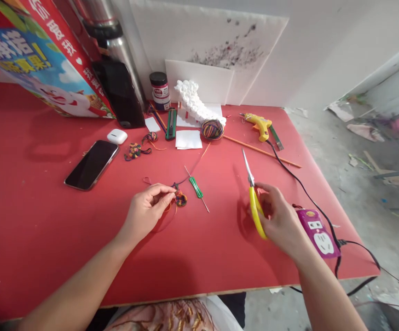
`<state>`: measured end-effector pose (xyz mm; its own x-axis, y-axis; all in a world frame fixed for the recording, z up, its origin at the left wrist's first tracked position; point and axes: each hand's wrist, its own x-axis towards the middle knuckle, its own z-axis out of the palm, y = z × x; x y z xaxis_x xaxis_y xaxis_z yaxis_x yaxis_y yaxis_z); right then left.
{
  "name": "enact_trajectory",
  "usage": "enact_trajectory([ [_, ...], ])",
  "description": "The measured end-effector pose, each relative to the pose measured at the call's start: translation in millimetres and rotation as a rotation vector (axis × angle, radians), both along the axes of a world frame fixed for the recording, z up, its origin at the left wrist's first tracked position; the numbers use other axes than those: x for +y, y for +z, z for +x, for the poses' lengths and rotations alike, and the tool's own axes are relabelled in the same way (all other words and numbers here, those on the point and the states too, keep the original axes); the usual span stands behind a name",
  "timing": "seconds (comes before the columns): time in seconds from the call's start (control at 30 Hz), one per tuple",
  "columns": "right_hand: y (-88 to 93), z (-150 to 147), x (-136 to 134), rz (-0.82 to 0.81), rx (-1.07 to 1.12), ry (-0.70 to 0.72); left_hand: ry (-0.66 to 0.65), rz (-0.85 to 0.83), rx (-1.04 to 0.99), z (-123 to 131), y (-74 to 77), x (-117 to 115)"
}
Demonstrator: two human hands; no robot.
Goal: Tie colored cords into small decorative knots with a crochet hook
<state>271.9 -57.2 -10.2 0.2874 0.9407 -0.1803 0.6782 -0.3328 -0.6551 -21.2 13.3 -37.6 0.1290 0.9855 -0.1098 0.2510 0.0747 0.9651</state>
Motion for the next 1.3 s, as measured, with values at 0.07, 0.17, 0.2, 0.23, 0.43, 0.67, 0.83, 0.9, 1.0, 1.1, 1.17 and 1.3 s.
enact_trajectory([
  [0.07,9.3,-13,-23,-0.050,0.484,-0.069,0.007,-0.048,-0.018,0,0.8,0],
  [0.17,22.1,-29,-47,-0.231,0.774,0.003,0.009,-0.164,-0.062,1,3.4,0],
  [0.2,24.4,-32,-50,-0.286,0.772,0.058,0.009,-0.193,-0.078,2,4.3,0],
  [0.23,25.4,-33,-52,-0.330,0.748,0.112,0.010,-0.213,-0.092,2,5.0,0],
  [0.43,16.3,-32,-40,-0.406,0.734,0.296,0.008,-0.247,-0.136,5,7.1,0],
  [0.67,9.4,-38,-33,-0.478,0.902,0.336,-0.004,-0.290,-0.183,8,12.0,1],
  [0.83,8.8,-41,-30,-0.472,0.901,0.359,0.000,-0.278,-0.184,8,10.2,2],
  [0.9,10.5,-44,-28,-0.468,0.907,0.360,-0.003,-0.276,-0.185,7,8.7,1],
  [1.0,16.2,-50,-26,-0.490,0.918,0.344,-0.020,-0.291,-0.193,6,7.0,1],
  [1.1,23.9,-57,-26,-0.505,0.898,0.273,-0.029,-0.290,-0.189,6,6.5,0],
  [1.17,27.4,-61,-25,-0.504,0.885,0.243,-0.031,-0.286,-0.183,6,6.9,0],
  [1.3,28.0,-64,-25,-0.503,0.895,0.244,-0.040,-0.291,-0.179,6,9.7,0],
])
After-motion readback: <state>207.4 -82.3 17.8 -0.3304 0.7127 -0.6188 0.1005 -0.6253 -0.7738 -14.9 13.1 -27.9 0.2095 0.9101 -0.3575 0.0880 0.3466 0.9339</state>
